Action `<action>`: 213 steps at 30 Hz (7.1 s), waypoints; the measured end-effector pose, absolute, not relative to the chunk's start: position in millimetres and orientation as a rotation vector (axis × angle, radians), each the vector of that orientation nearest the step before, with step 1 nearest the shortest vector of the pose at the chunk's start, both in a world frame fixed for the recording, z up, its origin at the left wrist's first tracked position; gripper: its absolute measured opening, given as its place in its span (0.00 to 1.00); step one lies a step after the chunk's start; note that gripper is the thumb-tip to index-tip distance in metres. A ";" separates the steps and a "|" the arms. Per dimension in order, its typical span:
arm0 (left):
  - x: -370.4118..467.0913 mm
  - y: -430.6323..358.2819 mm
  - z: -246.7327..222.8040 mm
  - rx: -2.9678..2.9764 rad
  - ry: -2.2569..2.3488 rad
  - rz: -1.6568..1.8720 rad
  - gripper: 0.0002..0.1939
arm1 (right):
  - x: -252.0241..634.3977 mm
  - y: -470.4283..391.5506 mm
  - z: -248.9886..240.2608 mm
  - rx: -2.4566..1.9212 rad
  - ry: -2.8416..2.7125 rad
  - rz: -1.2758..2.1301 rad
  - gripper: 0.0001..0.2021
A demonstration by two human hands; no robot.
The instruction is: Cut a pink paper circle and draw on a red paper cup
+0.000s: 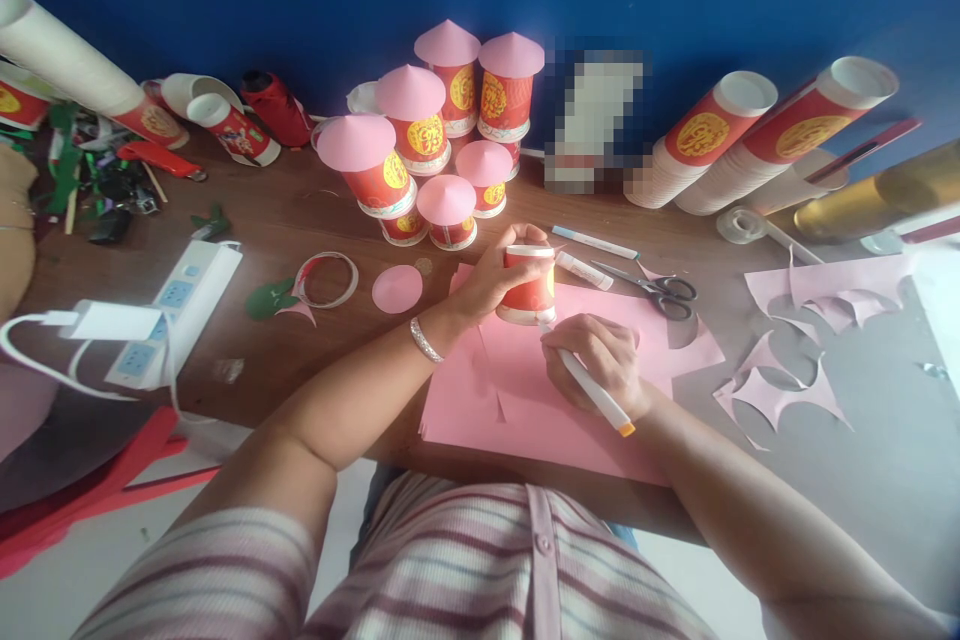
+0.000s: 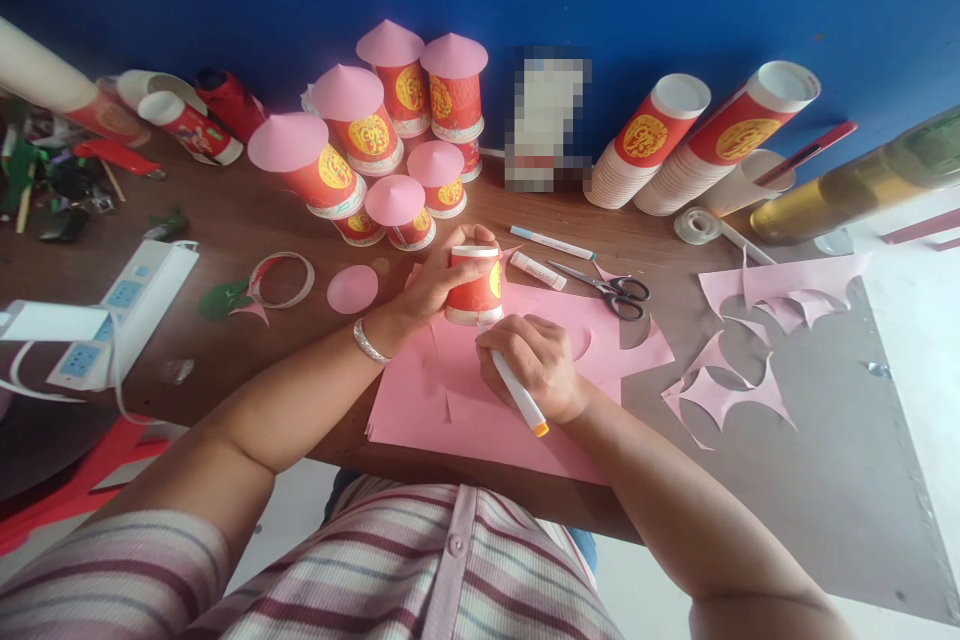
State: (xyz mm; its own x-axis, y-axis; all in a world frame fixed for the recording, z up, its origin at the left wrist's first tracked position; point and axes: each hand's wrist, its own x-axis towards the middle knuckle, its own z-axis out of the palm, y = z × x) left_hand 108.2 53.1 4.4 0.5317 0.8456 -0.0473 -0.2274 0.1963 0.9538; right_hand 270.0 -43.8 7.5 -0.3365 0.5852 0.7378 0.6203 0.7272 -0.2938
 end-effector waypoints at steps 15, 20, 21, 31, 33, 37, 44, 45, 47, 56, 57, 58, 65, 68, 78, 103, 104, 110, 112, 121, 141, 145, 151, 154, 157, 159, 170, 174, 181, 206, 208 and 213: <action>109.1 51.5 6.0 1.097 0.691 0.777 0.20 | 272.4 -42.5 1.7 -0.941 -2.016 -0.054 0.10; 108.9 51.4 4.8 1.114 0.700 0.778 0.19 | 272.0 -42.1 1.0 -0.952 -2.014 -0.057 0.11; 108.9 51.5 4.5 1.116 0.698 0.779 0.19 | 271.9 -42.0 1.0 -0.954 -2.014 -0.063 0.11; 108.8 50.8 5.8 1.126 0.719 0.786 0.19 | 269.5 -41.1 -0.8 -0.975 -2.005 -0.081 0.11; 108.9 50.7 6.5 1.131 0.724 0.781 0.19 | 269.1 -40.6 -1.1 -0.980 -2.005 -0.088 0.11; 109.4 50.8 6.6 1.132 0.716 0.783 0.20 | 268.6 -39.5 -1.0 -0.965 -2.018 -0.089 0.12; 109.3 50.0 4.7 1.185 0.716 0.808 0.19 | 266.2 -38.9 2.1 -0.956 -2.027 -0.096 0.11; 109.3 50.0 4.3 1.189 0.715 0.811 0.19 | 265.9 -38.9 2.5 -0.956 -2.028 -0.092 0.11; 109.6 50.2 3.6 1.185 0.713 0.805 0.19 | 265.3 -38.8 3.2 -0.958 -2.030 -0.086 0.11; 110.1 50.2 7.1 1.136 0.696 0.779 0.21 | 263.6 -40.1 4.5 -0.928 -2.042 -0.064 0.11; 109.8 50.2 8.0 1.127 0.696 0.773 0.22 | 263.8 -40.7 4.9 -0.913 -2.043 -0.061 0.11; 109.5 50.1 8.7 1.125 0.700 0.770 0.22 | 264.1 -41.3 5.3 -0.898 -2.047 -0.055 0.11; 109.0 49.7 10.5 1.140 0.731 0.784 0.22 | 268.3 -45.0 7.5 -0.871 -2.071 -0.021 0.11; 109.0 50.0 9.7 1.135 0.733 0.798 0.22 | 269.8 -45.0 6.0 -0.885 -2.056 -0.020 0.10; 107.2 51.6 6.6 1.157 0.784 0.798 0.21 | 271.8 -43.2 4.9 -0.926 -2.027 -0.074 0.11; 106.9 52.2 6.7 1.174 0.783 0.779 0.20 | 270.5 -44.4 -0.2 -0.957 -2.036 -0.070 0.10; 106.8 52.3 6.3 1.171 0.773 0.781 0.20 | 270.2 -44.5 -0.5 -0.956 -2.037 -0.065 0.10; 108.1 52.2 7.0 1.138 0.772 0.780 0.21 | 265.6 -43.8 2.6 -0.955 -2.029 -0.068 0.09; 108.7 52.2 7.3 1.134 0.769 0.782 0.21 | 263.9 -43.4 3.9 -0.962 -2.029 -0.078 0.10; 108.9 52.2 5.5 1.147 0.741 0.796 0.21 | 260.6 -41.5 5.0 -0.972 -2.052 -0.107 0.10; 109.7 51.1 5.3 1.175 0.726 0.801 0.21 | 262.0 -40.5 4.2 -0.935 -2.026 -0.099 0.11; 109.9 50.5 7.6 1.162 0.740 0.808 0.20 | 263.9 -40.4 5.8 -0.939 -2.028 -0.094 0.10; 109.9 50.7 7.4 1.163 0.732 0.798 0.20 | 264.2 -39.3 3.7 -0.959 -2.029 -0.117 0.10; 109.8 51.2 5.5 1.163 0.725 0.796 0.21 | 263.9 -39.2 1.5 -0.972 -2.024 -0.124 0.10; 110.0 51.5 4.4 1.156 0.721 0.795 0.21 | 263.0 -39.3 1.2 -0.979 -2.024 -0.128 0.11; 110.2 51.6 4.4 1.153 0.715 0.801 0.21 | 262.1 -39.5 2.1 -0.978 -2.027 -0.124 0.11; 109.8 51.4 4.2 1.153 0.706 0.797 0.20 | 259.3 -40.0 4.3 -0.956 -2.050 -0.102 0.11; 109.5 51.9 3.6 1.146 0.707 0.802 0.20 | 260.0 -40.4 4.4 -0.944 -2.048 -0.108 0.11; 110.4 52.2 4.0 1.129 0.702 0.808 0.20 | 260.8 -40.1 5.3 -0.966 -2.057 -0.116 0.10; 107.7 54.6 -6.3 0.995 0.575 0.896 0.24 | 284.3 -37.1 -9.3 -0.975 -1.962 -0.136 0.15; 107.0 55.5 -7.2 0.957 0.547 0.906 0.24 | 285.4 -34.3 -13.6 -1.046 -1.899 -0.161 0.15; 106.8 56.8 -7.1 0.825 0.474 0.908 0.24 | 283.3 -27.7 -16.3 -1.167 -1.822 -0.141 0.12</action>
